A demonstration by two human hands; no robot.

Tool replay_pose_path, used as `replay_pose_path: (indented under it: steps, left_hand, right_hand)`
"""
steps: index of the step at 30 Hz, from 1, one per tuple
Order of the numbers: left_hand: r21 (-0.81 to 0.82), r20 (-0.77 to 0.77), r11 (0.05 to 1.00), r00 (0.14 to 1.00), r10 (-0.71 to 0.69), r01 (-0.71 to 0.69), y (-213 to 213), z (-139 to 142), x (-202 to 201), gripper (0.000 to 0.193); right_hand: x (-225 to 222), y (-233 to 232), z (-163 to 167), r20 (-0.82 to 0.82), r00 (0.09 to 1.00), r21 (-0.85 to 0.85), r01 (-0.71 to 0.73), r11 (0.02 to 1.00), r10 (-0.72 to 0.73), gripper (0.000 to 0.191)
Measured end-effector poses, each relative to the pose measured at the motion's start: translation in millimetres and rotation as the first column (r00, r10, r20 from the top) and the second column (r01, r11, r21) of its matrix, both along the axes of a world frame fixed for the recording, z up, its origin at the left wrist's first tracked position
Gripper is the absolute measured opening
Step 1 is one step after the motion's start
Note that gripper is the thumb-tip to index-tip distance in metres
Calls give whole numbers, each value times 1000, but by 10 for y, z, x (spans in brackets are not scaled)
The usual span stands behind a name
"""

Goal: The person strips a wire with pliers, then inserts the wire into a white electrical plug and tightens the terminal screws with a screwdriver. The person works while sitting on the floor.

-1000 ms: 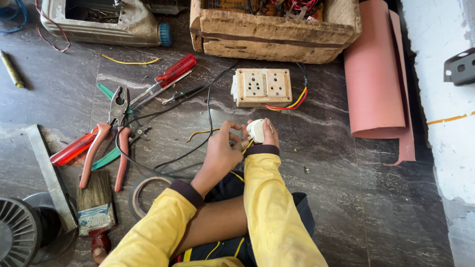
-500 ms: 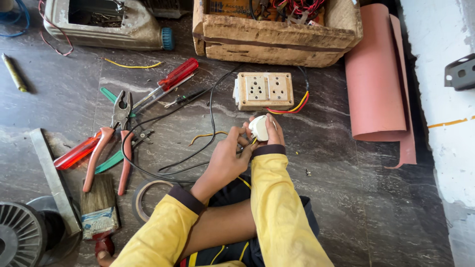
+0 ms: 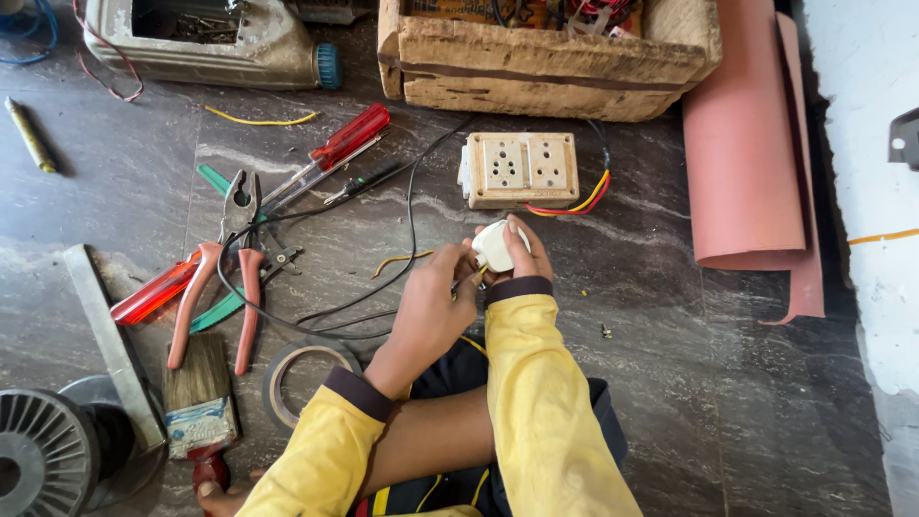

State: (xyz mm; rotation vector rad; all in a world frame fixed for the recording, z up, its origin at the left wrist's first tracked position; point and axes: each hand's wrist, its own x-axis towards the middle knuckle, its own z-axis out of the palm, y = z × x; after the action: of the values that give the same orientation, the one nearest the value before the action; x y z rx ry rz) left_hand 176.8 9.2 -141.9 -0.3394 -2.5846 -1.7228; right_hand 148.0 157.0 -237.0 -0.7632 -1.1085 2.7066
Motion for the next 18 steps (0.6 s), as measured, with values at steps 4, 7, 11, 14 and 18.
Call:
replay_pose_path:
  steps: [4,7,11,14,18]
  left_hand:
    - [36,-112,999,994,-12,16,30,-59,-115,41]
    - [-12,-84,1000,996,-19,19,67,-113,-56,41]
    - [-1,-103,1000,994,25,-26,106,-201,10,24]
    - [-8,-2,998,998,63,-63,175,-268,-19,22]
    - [72,18,997,999,31,-32,212,-316,-29,14]
  right_hand:
    - [-114,36,-118,-43,998,62,-36,997,39,37]
    - [-116,21,-286,-12,993,20,117,993,-117,32]
    - [-131,55,-514,-11,993,232,119,965,-120,29]
    - [-182,143,-551,-28,992,267,123,956,-120,31]
    - [-73,164,-353,68,995,187,53,981,-66,31]
